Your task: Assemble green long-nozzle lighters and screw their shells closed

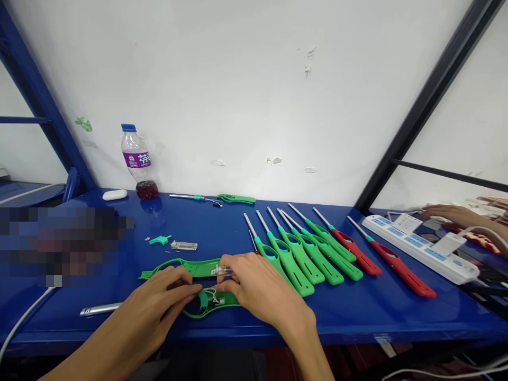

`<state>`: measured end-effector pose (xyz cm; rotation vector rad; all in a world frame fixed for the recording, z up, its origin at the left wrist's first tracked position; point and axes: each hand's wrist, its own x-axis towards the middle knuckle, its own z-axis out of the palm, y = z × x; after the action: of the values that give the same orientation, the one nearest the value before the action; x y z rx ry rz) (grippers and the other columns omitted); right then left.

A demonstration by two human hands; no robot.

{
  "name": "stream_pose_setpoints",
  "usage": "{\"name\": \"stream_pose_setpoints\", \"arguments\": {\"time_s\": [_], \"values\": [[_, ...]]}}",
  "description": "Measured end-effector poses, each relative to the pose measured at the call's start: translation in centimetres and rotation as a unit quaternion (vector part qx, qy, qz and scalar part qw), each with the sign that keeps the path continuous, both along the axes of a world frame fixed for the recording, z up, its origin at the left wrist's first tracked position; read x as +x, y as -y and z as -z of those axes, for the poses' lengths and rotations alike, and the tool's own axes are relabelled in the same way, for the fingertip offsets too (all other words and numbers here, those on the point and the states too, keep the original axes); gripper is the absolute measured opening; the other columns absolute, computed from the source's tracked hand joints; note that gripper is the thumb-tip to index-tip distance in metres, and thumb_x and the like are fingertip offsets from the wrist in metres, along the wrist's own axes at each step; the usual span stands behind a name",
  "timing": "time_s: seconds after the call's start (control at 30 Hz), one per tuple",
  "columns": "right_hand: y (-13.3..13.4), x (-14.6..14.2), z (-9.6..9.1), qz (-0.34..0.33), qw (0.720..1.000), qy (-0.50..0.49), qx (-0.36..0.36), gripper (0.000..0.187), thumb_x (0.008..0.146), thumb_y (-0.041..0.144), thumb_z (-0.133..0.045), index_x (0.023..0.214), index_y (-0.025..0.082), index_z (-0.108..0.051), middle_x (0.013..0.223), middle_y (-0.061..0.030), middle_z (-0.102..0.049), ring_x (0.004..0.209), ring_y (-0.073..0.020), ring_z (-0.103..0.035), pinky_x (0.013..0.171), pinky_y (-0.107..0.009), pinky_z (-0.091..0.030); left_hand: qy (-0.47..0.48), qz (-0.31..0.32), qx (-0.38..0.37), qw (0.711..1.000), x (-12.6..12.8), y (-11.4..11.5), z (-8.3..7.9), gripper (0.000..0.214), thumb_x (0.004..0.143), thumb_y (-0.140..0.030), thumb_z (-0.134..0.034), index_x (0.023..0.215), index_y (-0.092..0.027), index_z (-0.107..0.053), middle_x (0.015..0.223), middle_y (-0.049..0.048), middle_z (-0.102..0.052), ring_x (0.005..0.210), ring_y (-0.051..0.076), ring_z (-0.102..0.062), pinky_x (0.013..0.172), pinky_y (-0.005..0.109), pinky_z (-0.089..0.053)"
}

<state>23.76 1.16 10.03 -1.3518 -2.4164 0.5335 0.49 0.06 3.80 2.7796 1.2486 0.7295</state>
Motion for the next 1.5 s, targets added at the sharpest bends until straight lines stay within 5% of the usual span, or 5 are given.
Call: {"name": "stream_pose_setpoints", "arguments": {"time_s": [0.7, 0.9, 1.3, 1.4, 1.5], "values": [[0.4, 0.2, 0.4, 0.002, 1.000, -0.015, -0.008, 0.004, 0.098, 0.027, -0.073, 0.096, 0.030, -0.071, 0.063, 0.0072, -0.058, 0.056, -0.0148, -0.049, 0.055, -0.026, -0.031, -0.102, -0.017, 0.040, 0.994, -0.9, 0.7, -1.0, 0.054, 0.089, 0.005, -0.034, 0.109, -0.022, -0.075, 0.097, 0.0082, -0.072, 0.081, 0.025, -0.069, 0.070, 0.036, -0.053], [0.0, -0.1, 0.5, -0.024, 1.000, -0.012, 0.008, 0.026, 0.099, 0.024, -0.071, 0.075, 0.024, -0.062, 0.061, 0.0068, -0.055, 0.053, -0.0125, -0.043, 0.051, -0.027, -0.026, -0.106, -0.022, 0.017, 0.994, -0.9, 0.8, -1.2, 0.053, 0.091, 0.004, -0.032, 0.110, -0.022, -0.075, 0.100, 0.0090, -0.071, 0.085, 0.027, -0.070, 0.073, 0.040, -0.054], [0.7, -0.6, -0.2, -0.024, 0.999, -0.025, 0.037, 0.026, 0.105, 0.027, -0.064, 0.079, 0.023, -0.061, 0.073, 0.0050, -0.060, 0.067, -0.0148, -0.053, 0.062, -0.028, -0.033, 0.110, -0.009, 0.021, 0.994, 1.4, 0.6, -0.4, 0.025, 0.107, -0.014, -0.048, 0.109, -0.022, -0.072, 0.098, 0.0040, -0.069, 0.085, 0.023, -0.061, 0.075, 0.038, -0.050], [0.9, 0.1, -0.3, -0.001, 1.000, -0.025, 0.002, 0.004, 0.102, 0.032, -0.068, 0.102, 0.028, -0.069, 0.088, 0.0034, -0.066, 0.080, -0.0173, -0.060, 0.070, -0.029, -0.040, 0.153, -0.001, 0.055, 0.987, 1.7, 0.0, 0.4, 0.025, 0.108, -0.014, -0.049, 0.112, -0.023, -0.071, 0.097, 0.0033, -0.068, 0.084, 0.022, -0.058, 0.074, 0.036, -0.048], [1.1, 0.8, 0.0, 0.012, 0.999, -0.024, -0.027, 0.019, 0.106, 0.042, -0.062, 0.122, 0.033, -0.067, 0.106, 0.0012, -0.068, 0.101, -0.0215, -0.063, 0.085, -0.034, -0.044, 0.172, -0.001, 0.067, 0.983, 1.6, -0.2, 0.8, 0.026, 0.107, -0.011, -0.051, 0.120, -0.024, -0.070, 0.098, 0.0032, -0.066, 0.086, 0.022, -0.056, 0.075, 0.035, -0.048]]}}
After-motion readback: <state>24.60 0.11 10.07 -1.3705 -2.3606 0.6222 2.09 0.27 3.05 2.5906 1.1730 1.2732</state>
